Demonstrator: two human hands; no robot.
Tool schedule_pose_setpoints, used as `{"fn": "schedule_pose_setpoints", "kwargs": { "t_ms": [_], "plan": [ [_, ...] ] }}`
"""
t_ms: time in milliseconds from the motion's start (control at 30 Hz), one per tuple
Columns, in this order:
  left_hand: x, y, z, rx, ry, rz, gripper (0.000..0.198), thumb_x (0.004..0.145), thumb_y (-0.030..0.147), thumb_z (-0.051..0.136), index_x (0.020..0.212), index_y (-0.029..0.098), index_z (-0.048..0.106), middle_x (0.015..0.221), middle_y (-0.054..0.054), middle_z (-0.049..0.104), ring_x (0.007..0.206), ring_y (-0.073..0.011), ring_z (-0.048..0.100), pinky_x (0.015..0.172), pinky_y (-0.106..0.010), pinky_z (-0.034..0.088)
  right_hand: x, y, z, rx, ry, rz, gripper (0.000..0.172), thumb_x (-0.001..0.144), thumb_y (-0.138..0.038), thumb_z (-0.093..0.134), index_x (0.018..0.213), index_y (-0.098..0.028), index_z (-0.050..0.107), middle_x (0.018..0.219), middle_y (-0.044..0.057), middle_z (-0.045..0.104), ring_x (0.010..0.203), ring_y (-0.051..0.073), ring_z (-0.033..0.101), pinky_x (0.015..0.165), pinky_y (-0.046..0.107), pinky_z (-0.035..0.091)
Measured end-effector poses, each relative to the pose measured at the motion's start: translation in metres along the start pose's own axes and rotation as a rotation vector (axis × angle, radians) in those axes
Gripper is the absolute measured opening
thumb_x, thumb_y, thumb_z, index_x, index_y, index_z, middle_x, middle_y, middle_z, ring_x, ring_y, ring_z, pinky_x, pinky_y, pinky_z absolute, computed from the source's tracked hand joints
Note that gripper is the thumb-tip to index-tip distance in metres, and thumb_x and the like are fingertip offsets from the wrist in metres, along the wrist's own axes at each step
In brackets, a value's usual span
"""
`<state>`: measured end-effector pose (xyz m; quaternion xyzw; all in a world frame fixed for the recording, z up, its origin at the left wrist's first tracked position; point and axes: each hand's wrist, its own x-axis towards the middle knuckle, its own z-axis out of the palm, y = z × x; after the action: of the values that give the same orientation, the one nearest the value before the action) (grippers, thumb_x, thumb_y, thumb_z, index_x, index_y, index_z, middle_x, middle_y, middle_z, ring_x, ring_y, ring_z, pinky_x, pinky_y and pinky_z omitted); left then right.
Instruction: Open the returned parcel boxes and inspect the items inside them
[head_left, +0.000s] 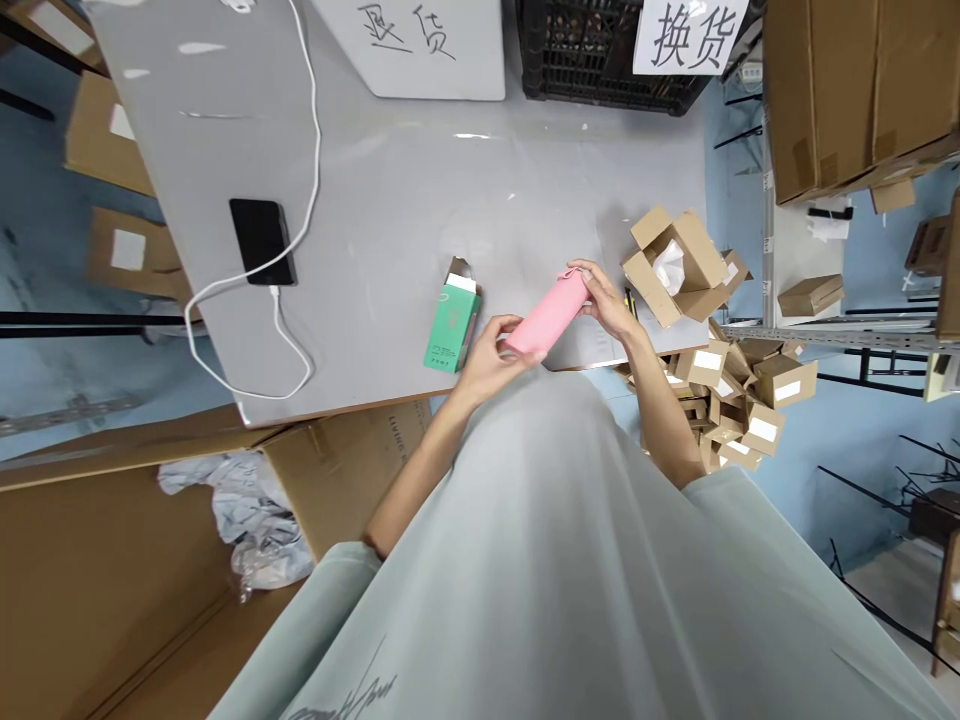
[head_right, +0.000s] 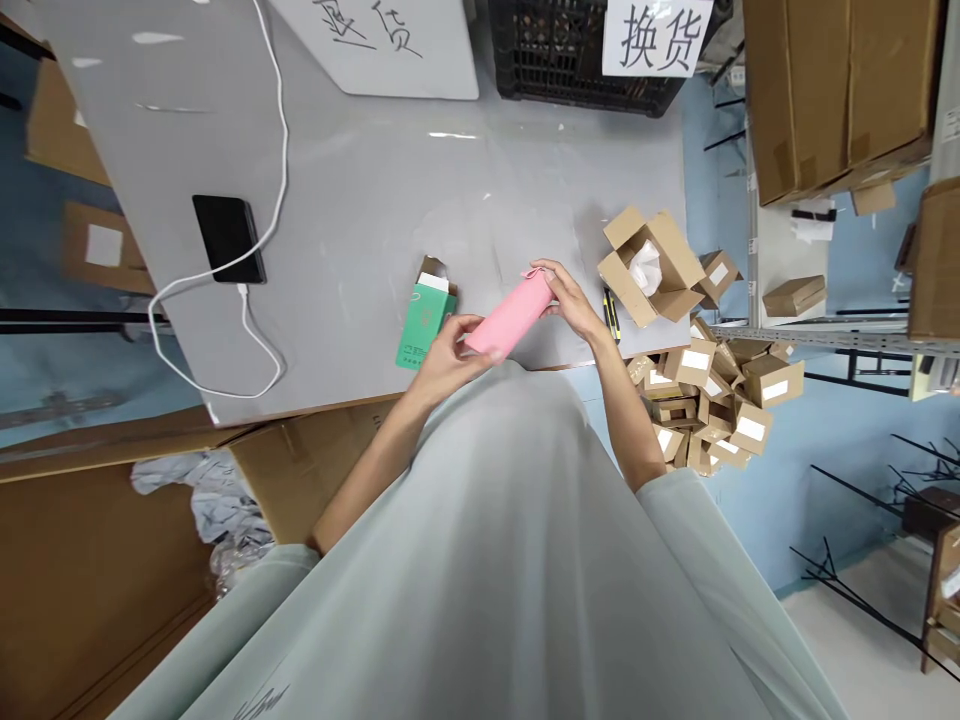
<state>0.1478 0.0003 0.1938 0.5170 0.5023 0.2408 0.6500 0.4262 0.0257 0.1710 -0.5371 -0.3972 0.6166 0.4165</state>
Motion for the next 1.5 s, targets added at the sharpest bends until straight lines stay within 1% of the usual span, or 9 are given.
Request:
{"fn": "schedule_pose_setpoints", "kwargs": {
  "t_ms": [133, 467, 600, 733, 833, 1000, 1200, 1333, 1500],
  "plan": [
    [0.003, 0.007, -0.003, -0.370, -0.247, -0.189, 0.067, 0.079, 0.065, 0.091, 0.127, 0.025, 0.068, 0.130, -0.012, 0.077, 0.116, -0.0322, 0.080, 0.099, -0.051, 0.070, 0.002, 0.000, 0.001, 0.076, 0.021, 0.018, 0.075, 0.090, -0.098, 0.064, 0.136, -0.038, 0.064, 0.145, 0.008, 0.074, 0.135, 0.032, 0.069, 0.096, 0.046, 0.068],
    [0.008, 0.009, 0.012, -0.100, -0.099, -0.104, 0.074, 0.068, 0.047, 0.100, 0.133, 0.026, 0.069, 0.163, -0.011, 0.064, 0.130, -0.0317, 0.074, 0.100, -0.044, 0.067, 0.009, -0.001, -0.003, 0.060, 0.120, 0.006, 0.070, 0.087, -0.091, 0.080, 0.130, -0.038, 0.064, 0.120, 0.003, 0.072, 0.116, 0.026, 0.069, 0.096, 0.042, 0.065],
    [0.011, 0.008, 0.010, -0.314, -0.220, -0.191, 0.076, 0.074, 0.049, 0.097, 0.142, 0.023, 0.073, 0.150, -0.015, 0.076, 0.134, -0.0343, 0.076, 0.116, -0.050, 0.062, 0.009, -0.001, -0.001, 0.103, 0.130, -0.017, 0.072, 0.088, -0.090, 0.080, 0.135, -0.037, 0.065, 0.126, 0.004, 0.073, 0.119, 0.027, 0.069, 0.099, 0.043, 0.066],
    [0.011, 0.010, 0.013, -0.503, -0.370, -0.301, 0.060, 0.082, 0.056, 0.089, 0.126, 0.016, 0.081, 0.128, -0.019, 0.085, 0.129, -0.0392, 0.080, 0.121, -0.058, 0.060, 0.010, -0.001, 0.003, 0.130, 0.151, -0.034, 0.075, 0.090, -0.093, 0.074, 0.138, -0.035, 0.067, 0.138, 0.007, 0.072, 0.127, 0.029, 0.069, 0.102, 0.045, 0.067],
    [0.011, 0.007, 0.019, -0.437, -0.288, -0.282, 0.064, 0.080, 0.055, 0.092, 0.130, 0.018, 0.079, 0.128, -0.017, 0.085, 0.125, -0.0375, 0.081, 0.117, -0.057, 0.062, 0.010, -0.001, 0.003, 0.102, 0.149, -0.017, 0.076, 0.092, -0.094, 0.070, 0.142, -0.037, 0.067, 0.143, 0.006, 0.073, 0.131, 0.029, 0.070, 0.108, 0.047, 0.066],
    [0.012, -0.006, 0.022, -0.028, -0.028, -0.017, 0.082, 0.075, 0.045, 0.095, 0.148, 0.023, 0.064, 0.138, -0.013, 0.079, 0.126, -0.0319, 0.077, 0.114, -0.049, 0.063, 0.011, -0.005, 0.004, 0.016, 0.120, 0.061, 0.077, 0.093, -0.092, 0.069, 0.150, -0.039, 0.067, 0.144, 0.005, 0.074, 0.132, 0.030, 0.074, 0.115, 0.054, 0.064],
    [0.000, -0.008, 0.019, 0.364, 0.187, 0.229, 0.080, 0.076, 0.028, 0.090, 0.150, 0.026, 0.061, 0.151, -0.015, 0.067, 0.144, -0.0357, 0.065, 0.126, -0.054, 0.054, 0.016, -0.002, 0.026, -0.019, 0.154, 0.070, 0.087, 0.083, -0.095, 0.079, 0.140, -0.030, 0.069, 0.123, 0.006, 0.077, 0.126, 0.031, 0.073, 0.112, 0.054, 0.067],
    [-0.005, 0.000, 0.017, 0.135, 0.086, 0.109, 0.086, 0.080, 0.045, 0.093, 0.156, 0.027, 0.058, 0.164, -0.015, 0.060, 0.147, -0.0345, 0.064, 0.124, -0.052, 0.056, 0.017, 0.001, 0.035, 0.059, 0.210, 0.078, 0.085, 0.079, -0.093, 0.083, 0.135, -0.030, 0.069, 0.120, 0.007, 0.078, 0.123, 0.031, 0.074, 0.108, 0.050, 0.068],
    [-0.005, 0.015, 0.003, -0.279, -0.265, -0.180, 0.082, 0.083, 0.069, 0.089, 0.143, 0.015, 0.072, 0.145, -0.021, 0.077, 0.135, -0.0410, 0.076, 0.119, -0.056, 0.061, 0.005, -0.011, 0.036, 0.131, 0.116, 0.085, 0.084, 0.083, -0.094, 0.078, 0.139, -0.032, 0.069, 0.130, 0.009, 0.079, 0.128, 0.032, 0.073, 0.106, 0.050, 0.068]
  ]
}}
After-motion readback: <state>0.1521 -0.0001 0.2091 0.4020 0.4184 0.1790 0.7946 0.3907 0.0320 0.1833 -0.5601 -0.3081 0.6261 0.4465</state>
